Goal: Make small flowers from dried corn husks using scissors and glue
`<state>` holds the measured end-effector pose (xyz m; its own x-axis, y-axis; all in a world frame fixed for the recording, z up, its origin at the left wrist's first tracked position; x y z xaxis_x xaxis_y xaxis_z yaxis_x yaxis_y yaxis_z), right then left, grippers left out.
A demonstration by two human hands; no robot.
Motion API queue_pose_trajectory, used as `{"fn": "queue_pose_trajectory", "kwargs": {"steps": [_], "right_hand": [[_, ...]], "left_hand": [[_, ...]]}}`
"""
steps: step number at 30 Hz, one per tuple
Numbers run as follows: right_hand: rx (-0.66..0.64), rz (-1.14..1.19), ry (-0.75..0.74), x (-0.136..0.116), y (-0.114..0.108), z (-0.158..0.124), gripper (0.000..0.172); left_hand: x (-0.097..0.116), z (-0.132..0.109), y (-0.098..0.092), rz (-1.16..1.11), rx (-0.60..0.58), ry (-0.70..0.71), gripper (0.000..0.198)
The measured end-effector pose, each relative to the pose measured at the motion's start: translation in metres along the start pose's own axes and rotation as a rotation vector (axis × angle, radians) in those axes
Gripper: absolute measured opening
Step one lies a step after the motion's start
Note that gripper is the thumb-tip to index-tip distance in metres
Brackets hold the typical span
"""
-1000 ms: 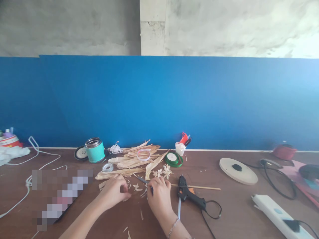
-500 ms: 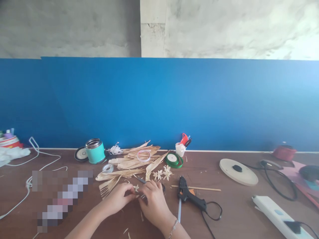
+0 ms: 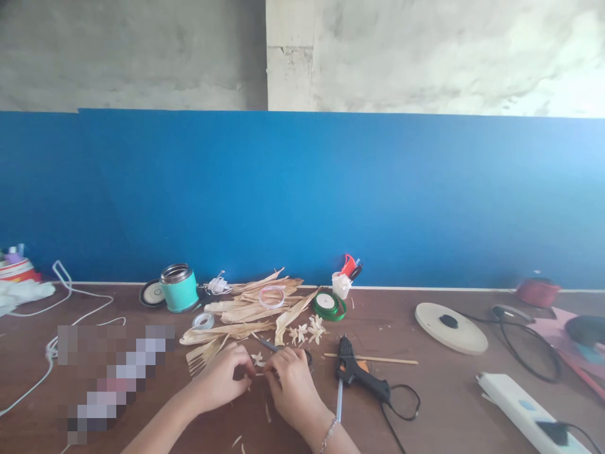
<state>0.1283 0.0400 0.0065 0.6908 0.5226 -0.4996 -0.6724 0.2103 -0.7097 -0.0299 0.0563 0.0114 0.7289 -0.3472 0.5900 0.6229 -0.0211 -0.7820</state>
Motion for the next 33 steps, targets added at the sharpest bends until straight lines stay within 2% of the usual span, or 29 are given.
{"fn": "queue_pose_trajectory", "kwargs": {"steps": [6,12,21,27,33], "right_hand": [[-0.002,0.024,0.033,0.001,0.001,0.0,0.017],[-0.012,0.023,0.052,-0.002,0.0,0.0,0.014],[0.005,0.077,0.101,0.002,0.001,0.0,0.013],[0.023,0.095,0.107,-0.001,-0.002,0.0,0.015],[0.13,-0.018,0.174,0.002,0.003,0.0,0.015]], "left_hand": [[0.012,0.0,-0.001,-0.049,0.037,0.052,0.008],[0.021,0.001,-0.001,-0.056,0.08,0.101,0.012],[0.018,0.001,0.002,-0.11,0.166,0.113,0.012],[0.023,0.0,0.002,-0.035,0.189,0.187,0.012],[0.033,-0.004,0.011,0.12,0.33,0.225,0.016]]}}
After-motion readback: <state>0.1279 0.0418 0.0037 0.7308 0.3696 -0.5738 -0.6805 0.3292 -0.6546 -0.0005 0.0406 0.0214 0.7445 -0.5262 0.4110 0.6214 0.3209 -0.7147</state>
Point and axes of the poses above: each hand's wrist, its own z-axis towards the middle knuckle, its own y-axis out of the palm, x = y × z, the point moved 4 cm from there along z, towards the middle knuckle, and after that the axes turned 8 degrees about x, right-handed, at the moved point
